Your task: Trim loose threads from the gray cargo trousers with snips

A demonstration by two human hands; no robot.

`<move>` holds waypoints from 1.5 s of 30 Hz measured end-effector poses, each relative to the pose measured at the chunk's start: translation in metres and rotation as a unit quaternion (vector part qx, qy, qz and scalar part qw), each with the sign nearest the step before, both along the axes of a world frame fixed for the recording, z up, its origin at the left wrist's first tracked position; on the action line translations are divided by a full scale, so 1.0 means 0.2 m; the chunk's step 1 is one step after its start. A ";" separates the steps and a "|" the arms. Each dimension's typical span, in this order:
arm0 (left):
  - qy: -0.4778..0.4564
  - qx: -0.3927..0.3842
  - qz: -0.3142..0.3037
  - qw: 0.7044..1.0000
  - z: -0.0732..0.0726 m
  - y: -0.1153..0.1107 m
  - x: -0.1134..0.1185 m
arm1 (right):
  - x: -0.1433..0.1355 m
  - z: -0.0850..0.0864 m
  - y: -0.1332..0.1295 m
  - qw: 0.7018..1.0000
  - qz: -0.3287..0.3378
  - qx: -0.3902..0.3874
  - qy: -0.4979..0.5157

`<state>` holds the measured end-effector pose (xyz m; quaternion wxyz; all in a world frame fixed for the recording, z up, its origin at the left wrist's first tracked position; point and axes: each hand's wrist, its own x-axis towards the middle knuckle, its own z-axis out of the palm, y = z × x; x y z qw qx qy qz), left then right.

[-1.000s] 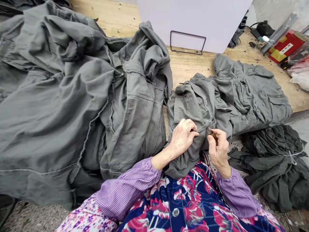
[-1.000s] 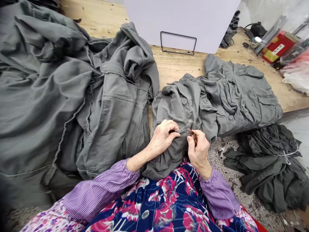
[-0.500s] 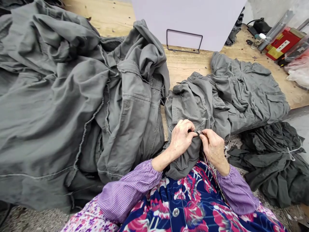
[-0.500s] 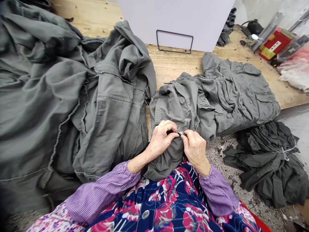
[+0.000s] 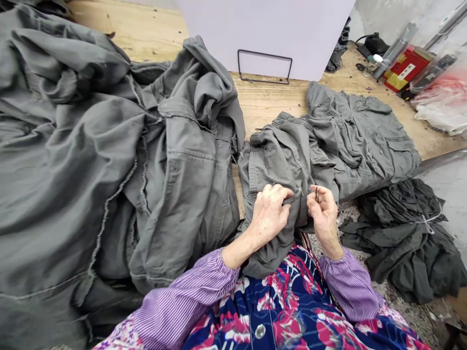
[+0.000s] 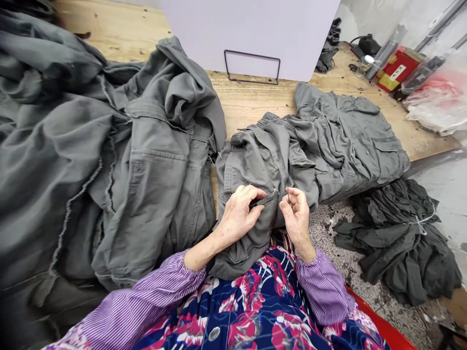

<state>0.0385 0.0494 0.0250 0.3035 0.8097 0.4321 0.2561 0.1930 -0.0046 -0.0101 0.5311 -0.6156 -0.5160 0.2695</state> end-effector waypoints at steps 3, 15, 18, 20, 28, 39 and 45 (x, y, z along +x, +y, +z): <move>0.031 0.010 -0.021 0.999 0.01 0.00 0.02 | -0.01 0.03 0.05 0.997 -0.008 -0.011 0.077; 0.168 0.118 -0.021 0.979 0.01 -0.01 0.11 | 0.05 0.03 0.07 0.996 -0.004 -0.039 0.085; 0.097 0.094 -0.023 0.991 0.00 0.00 0.11 | 0.06 0.05 0.05 0.994 0.031 -0.058 0.087; 0.042 0.067 -0.033 0.996 0.00 0.00 0.11 | 0.07 0.06 0.05 0.992 0.069 -0.071 0.081; -0.055 -0.059 -0.059 0.995 0.05 -0.03 0.07 | 0.06 0.09 0.02 0.983 0.107 -0.070 0.133; -0.327 -0.343 0.004 0.880 0.03 -0.05 0.00 | -0.02 0.05 -0.01 0.966 0.120 -0.053 0.223; -0.465 -0.403 0.074 0.785 0.04 -0.06 0.00 | -0.04 0.04 -0.07 0.988 0.127 -0.063 0.068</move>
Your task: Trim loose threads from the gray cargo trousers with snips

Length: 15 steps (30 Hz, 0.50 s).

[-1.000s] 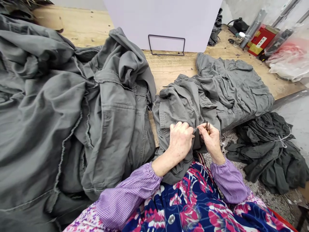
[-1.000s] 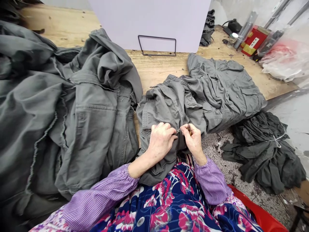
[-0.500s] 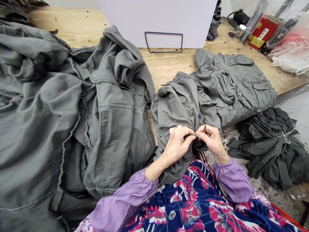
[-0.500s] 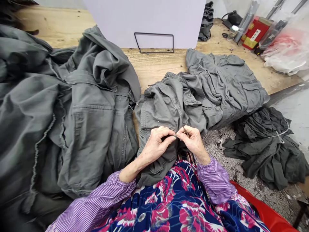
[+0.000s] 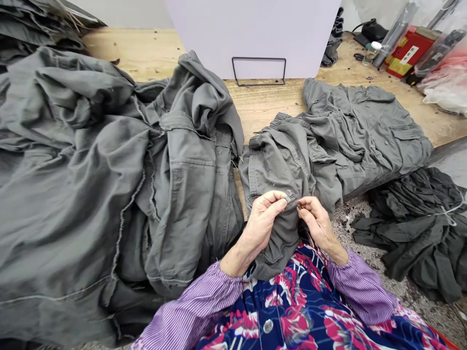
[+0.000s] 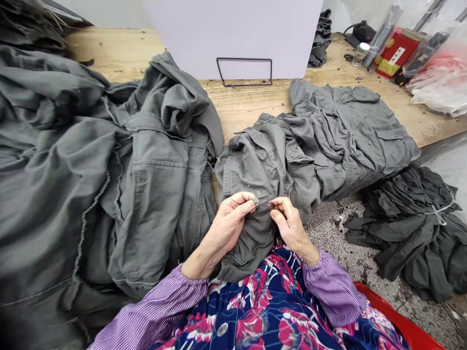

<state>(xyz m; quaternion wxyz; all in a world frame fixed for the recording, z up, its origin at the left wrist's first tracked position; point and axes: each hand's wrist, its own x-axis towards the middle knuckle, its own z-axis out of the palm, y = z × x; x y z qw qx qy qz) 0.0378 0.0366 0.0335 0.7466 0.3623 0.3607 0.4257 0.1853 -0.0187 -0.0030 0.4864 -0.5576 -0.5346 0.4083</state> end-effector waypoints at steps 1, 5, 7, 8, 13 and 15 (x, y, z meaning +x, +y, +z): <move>-0.003 -0.003 0.007 1.000 0.00 0.00 0.00 | -0.01 0.00 0.00 1.000 0.000 0.007 -0.020; 0.003 0.005 -0.003 1.000 -0.01 0.00 0.00 | -0.05 0.02 0.01 0.997 0.011 0.040 -0.062; 0.004 0.016 -0.014 1.000 -0.02 0.00 -0.01 | -0.06 0.03 0.02 0.996 0.014 0.048 -0.068; 0.004 0.020 -0.019 1.000 -0.02 0.00 -0.01 | -0.06 0.04 0.03 0.996 0.015 0.048 -0.068; 0.018 0.018 -0.030 0.999 -0.03 -0.01 -0.01 | -0.05 0.04 0.03 0.998 0.018 0.031 -0.058; 0.029 0.016 -0.035 0.999 -0.03 -0.01 -0.01 | -0.04 0.04 0.02 0.997 0.021 0.028 -0.063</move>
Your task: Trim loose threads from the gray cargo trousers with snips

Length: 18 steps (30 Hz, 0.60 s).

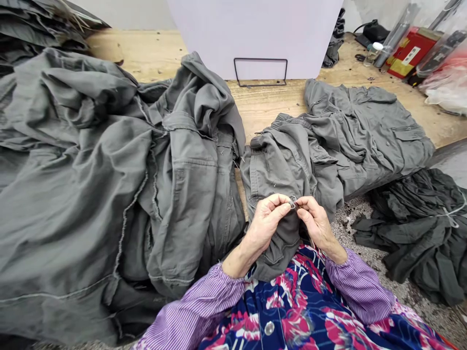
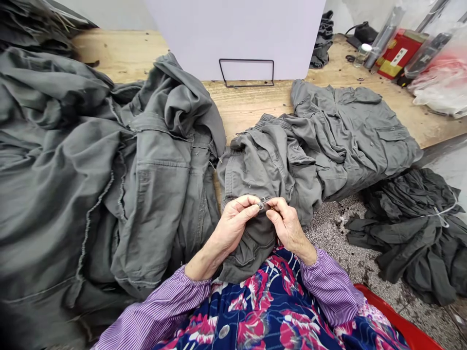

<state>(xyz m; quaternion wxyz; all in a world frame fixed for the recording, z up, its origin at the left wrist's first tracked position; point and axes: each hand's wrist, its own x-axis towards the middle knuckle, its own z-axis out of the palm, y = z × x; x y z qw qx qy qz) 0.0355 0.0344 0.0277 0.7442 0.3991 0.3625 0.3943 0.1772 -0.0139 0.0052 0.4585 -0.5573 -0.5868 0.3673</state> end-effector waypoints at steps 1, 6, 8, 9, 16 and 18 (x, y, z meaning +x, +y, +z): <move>0.005 -0.002 -0.003 1.000 0.00 0.00 0.00 | 0.00 0.00 0.00 1.000 0.000 0.001 -0.007; 0.033 0.011 -0.020 0.999 -0.02 0.00 0.00 | 0.00 -0.01 0.01 0.999 -0.011 0.002 -0.037; 0.053 0.038 -0.029 0.997 -0.02 0.00 -0.01 | 0.00 -0.02 0.01 0.999 -0.011 -0.005 -0.033; 0.066 0.055 -0.036 0.996 -0.02 0.00 -0.02 | 0.00 -0.02 0.01 0.999 -0.013 -0.009 -0.030; 0.227 0.264 -0.133 0.928 -0.02 -0.09 -0.01 | 0.01 0.07 0.16 0.999 -0.029 0.026 -0.030; 0.246 0.291 -0.175 0.908 -0.03 -0.14 0.01 | -0.04 0.13 0.27 0.997 0.004 0.043 -0.062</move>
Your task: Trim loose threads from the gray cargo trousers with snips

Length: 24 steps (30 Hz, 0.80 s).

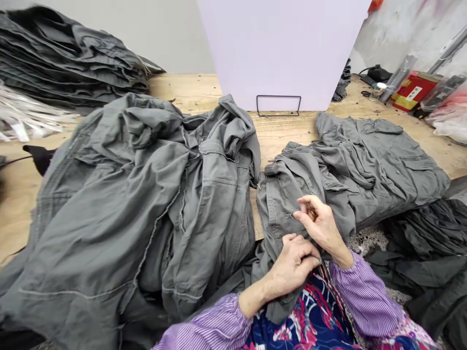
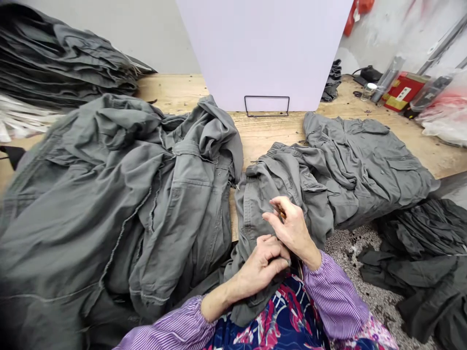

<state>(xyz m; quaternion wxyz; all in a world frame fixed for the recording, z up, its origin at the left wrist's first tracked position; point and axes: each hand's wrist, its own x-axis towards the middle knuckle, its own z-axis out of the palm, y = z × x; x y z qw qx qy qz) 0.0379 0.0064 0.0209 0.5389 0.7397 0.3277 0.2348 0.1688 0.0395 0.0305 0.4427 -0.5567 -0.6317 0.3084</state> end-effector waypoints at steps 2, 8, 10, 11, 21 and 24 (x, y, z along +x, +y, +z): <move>0.025 0.017 -0.031 0.999 -0.03 -0.04 0.02 | -0.08 0.03 0.11 0.996 0.045 0.012 -0.070; -0.016 0.061 -0.022 0.998 -0.05 -0.09 0.01 | -0.24 -0.04 0.31 0.954 0.100 -0.014 -0.283; -0.071 0.072 0.079 0.992 -0.01 -0.06 -0.04 | -0.20 -0.08 0.32 0.971 0.114 -0.053 -0.204; -0.083 0.082 0.154 0.981 0.01 -0.03 -0.07 | -0.17 -0.10 0.31 0.980 0.123 -0.079 -0.138; -0.108 -0.113 0.436 0.887 -0.13 0.42 -0.14 | -0.02 -0.11 0.22 0.952 0.140 -0.234 0.137; -0.174 -0.164 0.419 0.876 -0.14 0.43 -0.12 | -0.01 -0.12 0.21 0.949 0.134 -0.257 0.122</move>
